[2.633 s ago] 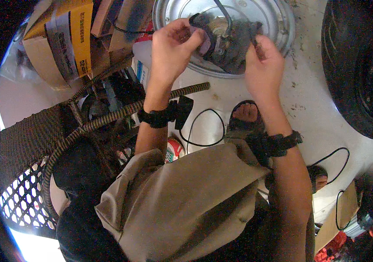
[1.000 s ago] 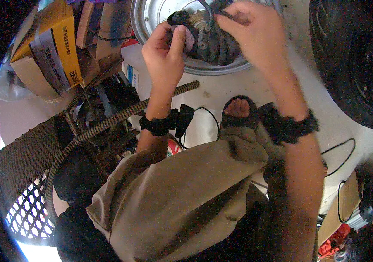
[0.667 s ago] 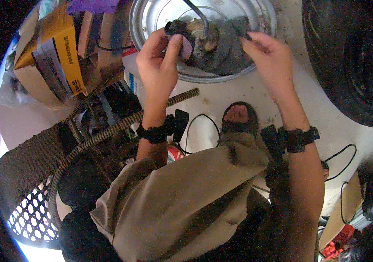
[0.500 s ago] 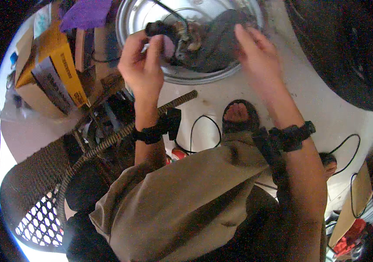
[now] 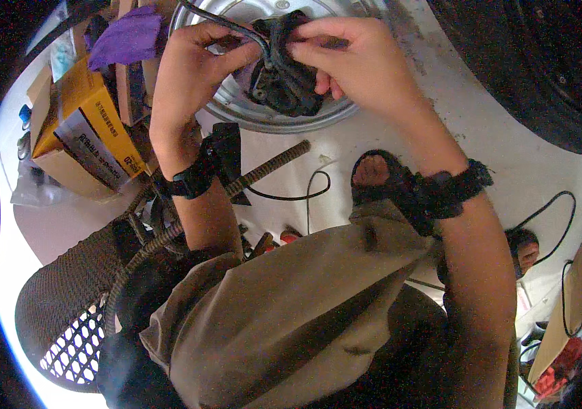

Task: The person wipes the interior and exterior surfaces of a black motor housing and a silver metal lid with a purple cloth. They repeatedly rub and fold the cloth to clean different areas of the components.

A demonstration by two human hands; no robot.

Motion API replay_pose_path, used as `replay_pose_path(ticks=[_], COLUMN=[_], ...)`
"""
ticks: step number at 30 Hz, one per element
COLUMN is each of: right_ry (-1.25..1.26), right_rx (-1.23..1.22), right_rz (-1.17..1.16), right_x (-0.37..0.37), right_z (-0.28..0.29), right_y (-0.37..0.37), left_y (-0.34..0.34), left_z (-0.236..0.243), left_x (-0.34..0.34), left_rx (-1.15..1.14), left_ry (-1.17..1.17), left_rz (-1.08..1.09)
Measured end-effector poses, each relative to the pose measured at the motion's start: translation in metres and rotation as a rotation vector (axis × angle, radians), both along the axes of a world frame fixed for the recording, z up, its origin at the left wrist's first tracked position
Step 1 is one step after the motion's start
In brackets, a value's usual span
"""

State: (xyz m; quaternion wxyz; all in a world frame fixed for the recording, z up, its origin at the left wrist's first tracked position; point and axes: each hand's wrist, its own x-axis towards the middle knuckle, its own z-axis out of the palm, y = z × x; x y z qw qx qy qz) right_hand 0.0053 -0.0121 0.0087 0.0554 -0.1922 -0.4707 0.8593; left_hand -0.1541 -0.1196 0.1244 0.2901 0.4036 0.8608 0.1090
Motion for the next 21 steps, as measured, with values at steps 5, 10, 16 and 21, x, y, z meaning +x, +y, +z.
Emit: replay_pose_path(ticks=[5, 10, 16, 21], right_ry=[-0.007, 0.1, -0.004, -0.019], right_rx=[-0.047, 0.083, 0.189, 0.339], right_rz=[-0.104, 0.022, -0.082, -0.14], right_x=[0.0, -0.001, -0.01, -0.017], right_z=[-0.019, -0.03, -0.023, 0.001], right_y=[-0.008, 0.004, -0.004, -0.004], left_y=[-0.01, -0.016, -0.051, -0.05], left_z=[-0.021, -0.017, -0.049, -0.063], left_x=[0.018, 0.028, 0.041, 0.086], left_rx=[0.16, 0.26, 0.573, 0.783], left_ry=[0.025, 0.018, 0.023, -0.036], left_rz=[0.132, 0.172, 0.382, 0.803])
